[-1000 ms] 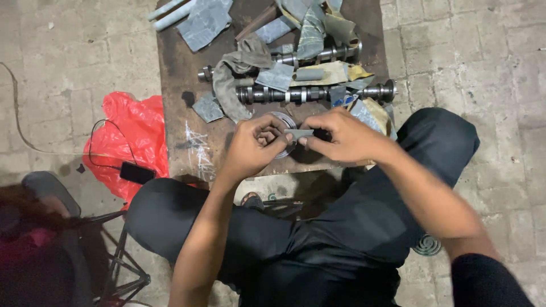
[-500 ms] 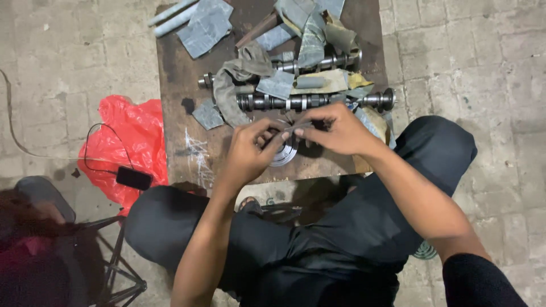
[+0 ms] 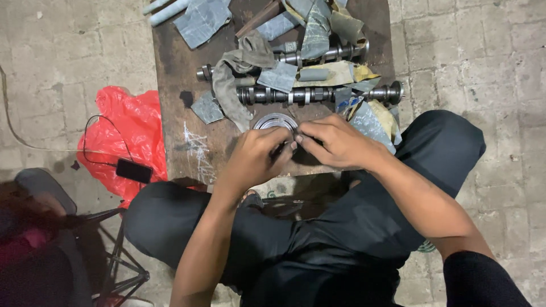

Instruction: The person sits on the floor and uses sandpaper to polish a circular metal part, rubbing it against the surface. They also handle a long metal shaft and various pieces of sandpaper, folding and tearing them while working on the wooden board.

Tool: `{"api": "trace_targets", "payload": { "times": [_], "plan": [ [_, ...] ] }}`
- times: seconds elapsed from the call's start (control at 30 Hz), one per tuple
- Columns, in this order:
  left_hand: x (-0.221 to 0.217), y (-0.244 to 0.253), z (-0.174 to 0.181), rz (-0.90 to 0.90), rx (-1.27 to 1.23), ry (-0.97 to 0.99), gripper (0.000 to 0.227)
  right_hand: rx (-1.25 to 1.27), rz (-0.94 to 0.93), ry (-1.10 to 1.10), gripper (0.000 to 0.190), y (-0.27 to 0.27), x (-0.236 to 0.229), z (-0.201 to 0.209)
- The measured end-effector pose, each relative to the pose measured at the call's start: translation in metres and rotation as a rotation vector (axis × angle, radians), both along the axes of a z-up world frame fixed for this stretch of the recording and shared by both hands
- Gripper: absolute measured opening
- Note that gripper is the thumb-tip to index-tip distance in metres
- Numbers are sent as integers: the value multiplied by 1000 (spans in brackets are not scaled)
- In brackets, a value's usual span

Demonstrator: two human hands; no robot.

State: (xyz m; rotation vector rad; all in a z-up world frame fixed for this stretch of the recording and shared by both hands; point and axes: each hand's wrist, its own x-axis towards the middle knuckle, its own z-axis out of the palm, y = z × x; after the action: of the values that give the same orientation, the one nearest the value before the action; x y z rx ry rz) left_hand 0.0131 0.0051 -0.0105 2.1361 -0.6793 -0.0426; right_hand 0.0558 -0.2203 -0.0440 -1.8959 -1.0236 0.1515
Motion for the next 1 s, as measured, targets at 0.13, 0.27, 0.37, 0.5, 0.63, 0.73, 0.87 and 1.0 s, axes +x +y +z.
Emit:
{"api": "trace_targets", "payload": {
  "times": [0.13, 0.27, 0.37, 0.5, 0.63, 0.73, 0.87, 1.0],
  "plan": [
    [2, -4, 0, -3, -100, -57, 9, 104, -10, 122, 24, 8, -5, 6],
    [5, -3, -32, -35, -108, -175, 14, 162, -70, 166, 21, 10, -8, -5],
    [5, -4, -36, -40, -96, -239, 16, 235, -75, 229, 22, 12, -7, -16],
    [3, -9, -17, -22, -257, -190, 7, 220, -159, 268, 21, 3, -6, -10],
    [-1, -18, -28, 30, -508, -115, 3, 173, -259, 157, 9, 8, 0, 2],
    [3, -14, -23, 109, -688, 27, 11, -12, -328, 155, 3, -1, 1, 1],
    [6, -12, -24, 181, -741, 98, 15, 30, -417, -41, 21, -3, 8, -16],
    [7, -17, -43, 268, -767, 227, 12, 431, -255, -177, 32, 4, 7, -20]
  ]
}}
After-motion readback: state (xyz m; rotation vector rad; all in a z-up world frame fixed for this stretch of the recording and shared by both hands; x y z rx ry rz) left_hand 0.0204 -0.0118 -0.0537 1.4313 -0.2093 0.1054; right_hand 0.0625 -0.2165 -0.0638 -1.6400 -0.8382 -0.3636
